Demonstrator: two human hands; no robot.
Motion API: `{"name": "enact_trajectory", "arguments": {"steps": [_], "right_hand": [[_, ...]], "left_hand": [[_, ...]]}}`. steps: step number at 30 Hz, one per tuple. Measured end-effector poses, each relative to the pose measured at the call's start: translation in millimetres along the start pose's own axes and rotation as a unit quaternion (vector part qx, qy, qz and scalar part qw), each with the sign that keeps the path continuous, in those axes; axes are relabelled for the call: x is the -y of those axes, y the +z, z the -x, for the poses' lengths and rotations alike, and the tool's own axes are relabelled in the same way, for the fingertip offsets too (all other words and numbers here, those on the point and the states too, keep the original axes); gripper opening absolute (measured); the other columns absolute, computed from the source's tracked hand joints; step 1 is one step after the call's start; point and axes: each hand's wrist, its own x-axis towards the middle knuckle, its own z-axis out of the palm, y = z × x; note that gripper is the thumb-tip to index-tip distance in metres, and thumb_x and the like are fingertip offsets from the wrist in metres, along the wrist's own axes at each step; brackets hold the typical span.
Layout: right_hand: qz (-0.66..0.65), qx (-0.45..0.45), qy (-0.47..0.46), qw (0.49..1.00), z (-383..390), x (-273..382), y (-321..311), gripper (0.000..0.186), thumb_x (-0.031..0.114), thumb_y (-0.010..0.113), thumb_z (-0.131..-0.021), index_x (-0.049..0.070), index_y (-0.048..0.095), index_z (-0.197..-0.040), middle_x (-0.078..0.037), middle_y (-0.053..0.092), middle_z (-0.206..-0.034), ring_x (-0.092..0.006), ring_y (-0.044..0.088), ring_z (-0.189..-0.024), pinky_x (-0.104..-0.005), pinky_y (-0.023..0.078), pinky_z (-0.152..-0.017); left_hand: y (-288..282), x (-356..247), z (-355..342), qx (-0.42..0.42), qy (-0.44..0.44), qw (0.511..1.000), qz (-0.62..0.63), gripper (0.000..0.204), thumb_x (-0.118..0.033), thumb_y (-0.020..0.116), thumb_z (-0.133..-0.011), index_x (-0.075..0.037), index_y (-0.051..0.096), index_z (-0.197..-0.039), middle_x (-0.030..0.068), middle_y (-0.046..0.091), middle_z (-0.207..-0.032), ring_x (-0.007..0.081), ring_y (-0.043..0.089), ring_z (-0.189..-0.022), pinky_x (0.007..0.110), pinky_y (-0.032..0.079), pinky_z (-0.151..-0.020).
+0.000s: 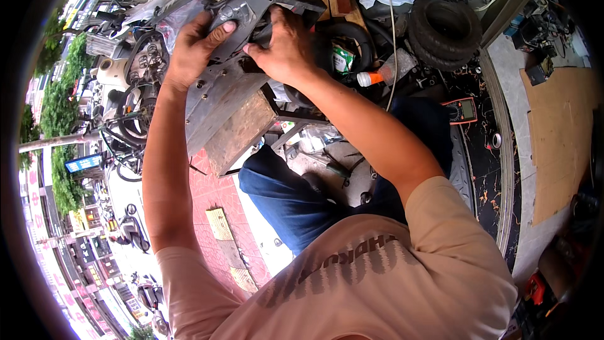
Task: The person manipulates internal wiring and components of an electric scooter's deck, removes a side panel by hand, and uses a screwdriver on the base.
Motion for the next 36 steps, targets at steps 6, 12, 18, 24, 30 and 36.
{"name": "enact_trajectory", "arguments": {"steps": [6, 12, 18, 24, 30, 36], "right_hand": [[-0.007, -0.009, 0.057, 0.998, -4.1, 8.8, 9.3, 0.08, 0.028, 0.089, -0.071, -0.002, 0.05, -0.135, -0.027, 0.056, -0.133, -0.0445, 0.05, -0.128, -0.052, 0.039, -0.11], [0.013, -0.037, 0.039, 0.998, -4.2, -0.5, 13.8, 0.073, 0.03, 0.088, -0.074, 0.001, 0.054, -0.132, -0.025, 0.061, -0.128, -0.0389, 0.055, -0.126, -0.0492, 0.042, -0.108], [-0.141, 0.106, 0.079, 0.981, -13.2, -11.8, -15.8, 0.047, 0.035, 0.085, -0.079, -0.002, 0.071, -0.105, -0.014, 0.075, -0.082, -0.0257, 0.073, -0.076, -0.0356, 0.057, -0.073], [-0.067, 0.01, 0.12, 0.99, 10.6, -16.2, 0.2, 0.061, 0.037, 0.082, -0.082, -0.003, 0.064, -0.125, -0.026, 0.067, -0.121, -0.0404, 0.063, -0.117, -0.0464, 0.049, -0.104], [-0.278, -0.101, 0.224, 0.929, 7.3, -70.1, -12.2, 0.02, 0.022, 0.076, -0.089, 0.004, 0.07, -0.082, -0.007, 0.068, -0.074, -0.0169, 0.064, -0.07, -0.0341, 0.05, -0.068], [-0.408, -0.045, 0.432, 0.803, -18.0, -115.0, -15.3, 0.047, 0.052, 0.068, -0.092, 0.011, 0.066, -0.116, -0.005, 0.065, -0.104, -0.0202, 0.061, -0.095, -0.042, 0.049, -0.082]], "left_hand": [[-3.1, -7.0, -3.4, 0.01, -0.006, 1.0, 0.0, 0.036, -0.034, 0.079, -0.095, -0.001, 0.067, -0.102, -0.0021, 0.063, -0.089, 0.0068, 0.05, -0.081, 0.024, 0.044, -0.073], [14.9, -9.2, 1.0, -0.014, 0.014, 1.0, -0.01, 0.039, -0.034, 0.078, -0.095, 0.001, 0.067, -0.105, 0.0008, 0.066, -0.09, 0.008, 0.052, -0.083, 0.026, 0.047, -0.075], [15.3, -15.2, 5.9, -0.007, 0.008, 0.985, -0.17, 0.044, -0.036, 0.079, -0.093, 0.003, 0.066, -0.109, 0.0115, 0.068, -0.09, 0.0146, 0.056, -0.083, 0.032, 0.05, -0.079], [16.9, -26.3, 3.2, -0.011, 0.027, 0.971, -0.238, 0.05, -0.043, 0.077, -0.093, 0.002, 0.067, -0.113, 0.0204, 0.071, -0.094, 0.0264, 0.064, -0.084, 0.037, 0.051, -0.084], [22.5, -18.1, 5.5, -0.04, 0.047, 0.968, -0.243, 0.044, -0.038, 0.074, -0.096, 0.004, 0.062, -0.1, 0.0128, 0.06, -0.078, 0.0165, 0.049, -0.076, 0.033, 0.047, -0.074], [20.9, -32.5, -5.2, -0.019, 0.003, 0.954, -0.298, 0.055, -0.049, 0.069, -0.096, 0.006, 0.061, -0.102, 0.0218, 0.062, -0.086, 0.023, 0.053, -0.082, 0.037, 0.047, -0.08]]}}
